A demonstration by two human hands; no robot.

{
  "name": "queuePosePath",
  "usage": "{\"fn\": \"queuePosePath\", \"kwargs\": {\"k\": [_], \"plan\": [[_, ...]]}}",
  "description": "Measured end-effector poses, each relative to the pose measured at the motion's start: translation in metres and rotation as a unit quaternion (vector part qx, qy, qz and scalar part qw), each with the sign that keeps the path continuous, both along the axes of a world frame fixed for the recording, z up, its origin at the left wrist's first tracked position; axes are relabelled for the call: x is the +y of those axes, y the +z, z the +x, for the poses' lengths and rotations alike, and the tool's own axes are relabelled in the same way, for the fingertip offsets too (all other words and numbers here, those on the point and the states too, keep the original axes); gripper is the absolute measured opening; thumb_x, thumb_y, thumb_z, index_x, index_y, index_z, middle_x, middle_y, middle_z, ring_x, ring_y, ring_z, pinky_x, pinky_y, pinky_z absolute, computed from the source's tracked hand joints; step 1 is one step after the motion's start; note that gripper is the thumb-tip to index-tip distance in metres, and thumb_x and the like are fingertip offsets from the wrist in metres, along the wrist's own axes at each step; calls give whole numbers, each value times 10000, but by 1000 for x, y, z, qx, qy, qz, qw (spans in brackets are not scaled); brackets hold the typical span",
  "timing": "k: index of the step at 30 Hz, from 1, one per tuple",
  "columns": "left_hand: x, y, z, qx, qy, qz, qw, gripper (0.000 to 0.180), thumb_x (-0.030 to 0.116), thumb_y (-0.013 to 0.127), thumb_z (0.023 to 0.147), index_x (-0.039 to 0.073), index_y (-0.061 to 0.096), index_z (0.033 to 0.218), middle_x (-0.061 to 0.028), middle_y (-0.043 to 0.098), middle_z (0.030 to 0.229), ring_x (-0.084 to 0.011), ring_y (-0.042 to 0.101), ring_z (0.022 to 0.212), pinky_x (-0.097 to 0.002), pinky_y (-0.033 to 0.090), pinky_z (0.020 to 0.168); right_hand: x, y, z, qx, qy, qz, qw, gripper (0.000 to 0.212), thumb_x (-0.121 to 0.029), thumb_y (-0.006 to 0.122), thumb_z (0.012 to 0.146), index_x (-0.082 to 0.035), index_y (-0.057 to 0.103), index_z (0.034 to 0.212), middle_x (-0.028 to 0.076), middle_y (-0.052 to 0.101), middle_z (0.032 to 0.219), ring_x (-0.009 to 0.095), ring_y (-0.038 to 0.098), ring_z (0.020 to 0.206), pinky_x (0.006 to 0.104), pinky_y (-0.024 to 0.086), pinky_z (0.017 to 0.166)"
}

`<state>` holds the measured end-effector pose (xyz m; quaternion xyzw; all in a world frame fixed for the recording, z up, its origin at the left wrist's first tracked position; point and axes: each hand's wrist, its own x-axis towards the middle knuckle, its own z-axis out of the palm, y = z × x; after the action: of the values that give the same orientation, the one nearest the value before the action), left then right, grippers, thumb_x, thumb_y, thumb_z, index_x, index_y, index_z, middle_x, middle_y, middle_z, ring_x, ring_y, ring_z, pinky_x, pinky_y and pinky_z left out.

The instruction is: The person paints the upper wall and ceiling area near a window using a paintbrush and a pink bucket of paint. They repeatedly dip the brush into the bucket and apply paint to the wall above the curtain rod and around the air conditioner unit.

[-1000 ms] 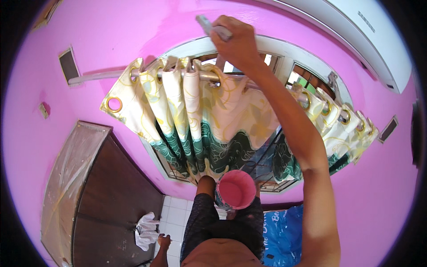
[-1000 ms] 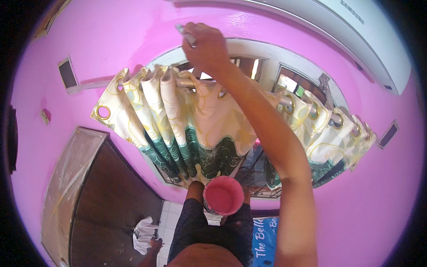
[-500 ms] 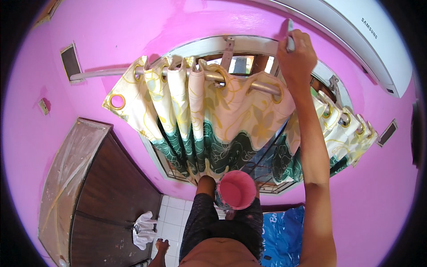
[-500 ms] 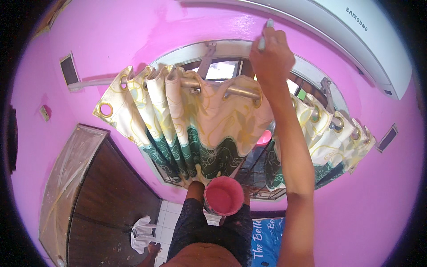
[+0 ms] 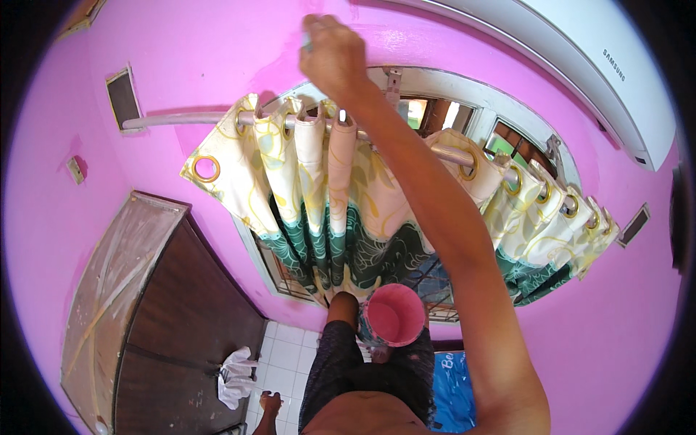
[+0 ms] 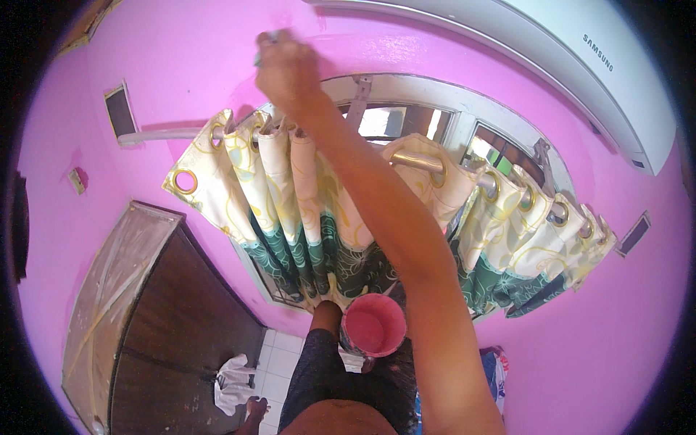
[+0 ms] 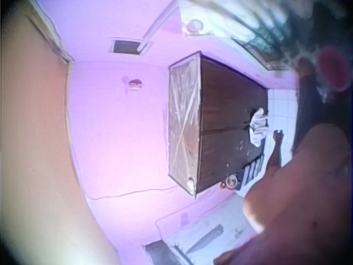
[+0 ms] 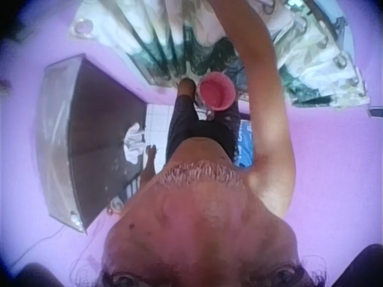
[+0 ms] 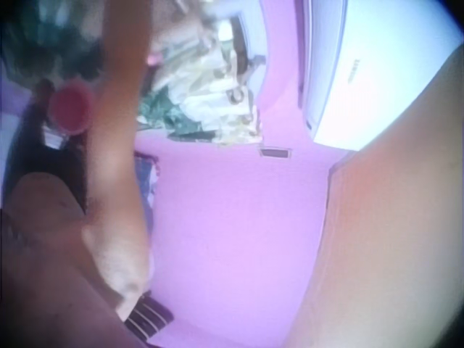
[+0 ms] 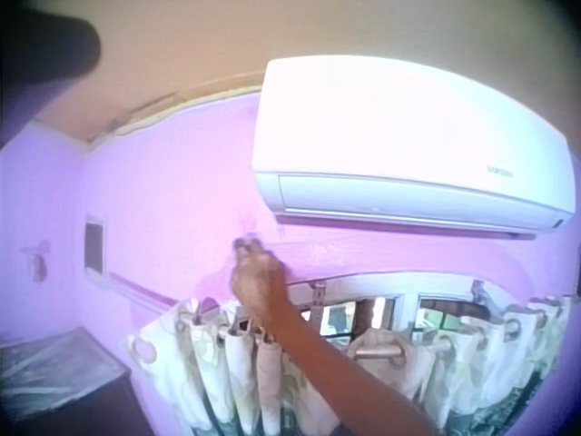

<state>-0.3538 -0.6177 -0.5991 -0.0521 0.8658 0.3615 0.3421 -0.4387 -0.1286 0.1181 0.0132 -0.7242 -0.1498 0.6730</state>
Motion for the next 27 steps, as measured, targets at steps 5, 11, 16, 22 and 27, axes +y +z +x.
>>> {"fn": "queuePosePath", "kwargs": {"k": [5, 11, 16, 22, 27], "plan": [[-16, -17, 5, 13, 50, -3, 999, 435, 171, 584, 706, 0, 496, 1096, -156, 651, 635, -185, 591, 459, -326, 453, 392, -6, 4, -10, 22, 90, -45, 995, 136, -77, 620, 699, -41, 605, 829, 155, 616, 745, 339, 611, 666, 426, 503, 612], [-47, -63, 11, 31, 28, -20, 999, 449, 185, 598, 708, -4, 480, 1098, -139, 651, 661, -209, 618, 503, -326, 482, 426, 33, 7, 39, 162, 87, -134, 974, 104, -60, 618, 696, -37, 644, 794, 135, 626, 658, 244, 612, 561, 339, 488, 551], [-34, -57, 5, -19, 18, 7, 1000, 466, 144, 574, 747, 2, 455, 1174, -134, 641, 634, -181, 611, 475, -303, 465, 377, 17, 1, 79, 189, 101, -195, 957, 91, -61, 606, 701, -27, 649, 774, 94, 633, 638, 147, 589, 549, 292, 479, 535], [-13, -31, -11, -4, 25, 10, 1000, 450, 148, 580, 747, -4, 476, 1158, -126, 637, 637, -189, 621, 491, -308, 466, 384, 3, 4, 44, 130, 157, -218, 954, 121, -51, 623, 692, -27, 662, 803, 91, 622, 615, 129, 588, 568, 282, 481, 577], [-23, -61, -18, 5, 2, -12, 1000, 468, 156, 585, 752, 44, 455, 1188, -130, 648, 659, -185, 621, 502, -321, 464, 388, 32, 12, 56, 183, 168, -243, 938, 128, -50, 638, 697, -19, 678, 815, 60, 640, 646, 102, 584, 592, 263, 475, 567]]}}
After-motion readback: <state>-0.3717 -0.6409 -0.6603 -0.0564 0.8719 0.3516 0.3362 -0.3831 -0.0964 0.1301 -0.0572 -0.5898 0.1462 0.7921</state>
